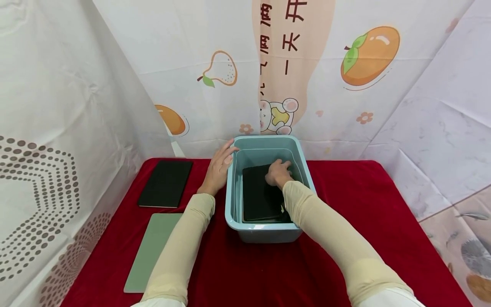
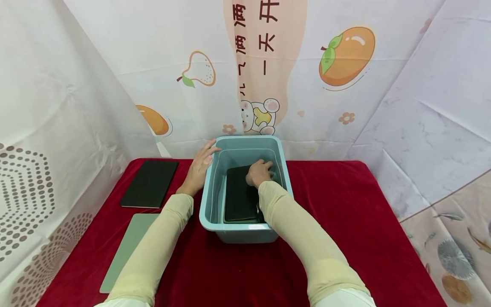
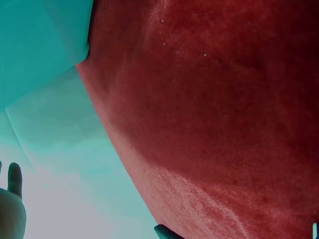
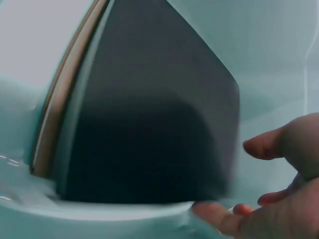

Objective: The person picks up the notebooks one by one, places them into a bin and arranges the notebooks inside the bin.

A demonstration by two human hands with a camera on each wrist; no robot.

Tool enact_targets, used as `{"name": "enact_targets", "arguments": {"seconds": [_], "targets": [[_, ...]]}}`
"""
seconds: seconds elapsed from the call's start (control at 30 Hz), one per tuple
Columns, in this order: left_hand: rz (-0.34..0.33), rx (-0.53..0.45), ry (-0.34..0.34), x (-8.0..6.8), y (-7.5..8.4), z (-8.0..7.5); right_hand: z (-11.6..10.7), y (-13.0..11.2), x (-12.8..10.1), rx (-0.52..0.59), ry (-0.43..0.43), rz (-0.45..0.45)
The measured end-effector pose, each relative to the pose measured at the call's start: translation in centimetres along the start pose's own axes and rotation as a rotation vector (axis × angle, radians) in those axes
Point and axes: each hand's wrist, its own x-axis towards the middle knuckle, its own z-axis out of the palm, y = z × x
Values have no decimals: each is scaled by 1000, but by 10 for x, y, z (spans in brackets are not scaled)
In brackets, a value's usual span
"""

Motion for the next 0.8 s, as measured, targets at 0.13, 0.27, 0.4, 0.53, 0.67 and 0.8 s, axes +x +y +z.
{"name": "enact_targets", "arguments": {"seconds": [0.13, 0.27, 0.4, 0.53, 0.67, 0.8], "targets": [[-4, -6, -3, 0, 0, 0, -2, 2, 0, 50, 40, -32], [-10, -9, -3, -1, 2, -1, -6, 2, -2, 68, 74, -52], [-15, -5, -5, 0, 2, -1, -12, 1, -5, 76, 98, -73], [-12, -2, -11, 0, 2, 0, -21, 1, -8, 36, 103, -112], [-6, -2, -10, 0, 2, 0, -35, -1, -10, -26, 122, -175], [-1, -2, -9, -1, 2, -1, -49, -4, -12, -64, 141, -228]]}}
